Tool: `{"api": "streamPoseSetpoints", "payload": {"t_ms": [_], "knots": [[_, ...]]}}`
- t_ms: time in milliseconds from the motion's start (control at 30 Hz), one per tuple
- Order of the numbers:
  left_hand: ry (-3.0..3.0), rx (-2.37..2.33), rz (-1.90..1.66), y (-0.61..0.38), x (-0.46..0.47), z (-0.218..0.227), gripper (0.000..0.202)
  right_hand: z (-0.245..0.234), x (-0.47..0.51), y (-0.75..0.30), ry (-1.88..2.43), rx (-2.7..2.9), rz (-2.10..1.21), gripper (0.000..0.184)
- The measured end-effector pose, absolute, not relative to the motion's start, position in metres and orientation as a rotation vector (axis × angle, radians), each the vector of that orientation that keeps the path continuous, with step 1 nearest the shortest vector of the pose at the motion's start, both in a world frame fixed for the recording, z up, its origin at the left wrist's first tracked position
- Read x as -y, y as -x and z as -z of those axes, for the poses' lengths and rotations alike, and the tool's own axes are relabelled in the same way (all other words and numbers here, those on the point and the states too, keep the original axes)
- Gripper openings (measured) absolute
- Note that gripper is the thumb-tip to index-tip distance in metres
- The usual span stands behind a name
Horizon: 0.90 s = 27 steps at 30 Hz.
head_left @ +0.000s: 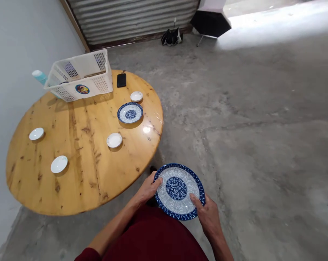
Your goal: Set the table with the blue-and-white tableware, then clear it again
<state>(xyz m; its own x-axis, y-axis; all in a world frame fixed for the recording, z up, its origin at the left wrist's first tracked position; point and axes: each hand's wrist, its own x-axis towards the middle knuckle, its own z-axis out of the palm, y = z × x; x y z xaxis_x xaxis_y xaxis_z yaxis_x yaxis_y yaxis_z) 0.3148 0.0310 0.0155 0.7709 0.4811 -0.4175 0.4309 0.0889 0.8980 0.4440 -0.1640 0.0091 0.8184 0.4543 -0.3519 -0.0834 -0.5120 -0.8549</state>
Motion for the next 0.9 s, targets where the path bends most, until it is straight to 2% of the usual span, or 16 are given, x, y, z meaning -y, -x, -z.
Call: {"api": "streamPoseSetpoints", "payload": {"t_ms": [200,433,900], "knots": [[-1.584,-0.956,-0.071,-0.360,-0.076,-0.003,0.035,-0.008,0.107,-0.503,2.054,0.285,-0.746,0.052],[-1.600,-1.052,-0.099,-0.382,-0.145,-0.016,0.039,-0.021,0.010,-0.558,2.068,0.452,-0.856,0.053],[-1.680,-1.418,-0.461,-0.396,-0.244,-0.041,0.020,-0.033,-0.144,-0.600,1.957,0.877,-0.930,0.040]]}}
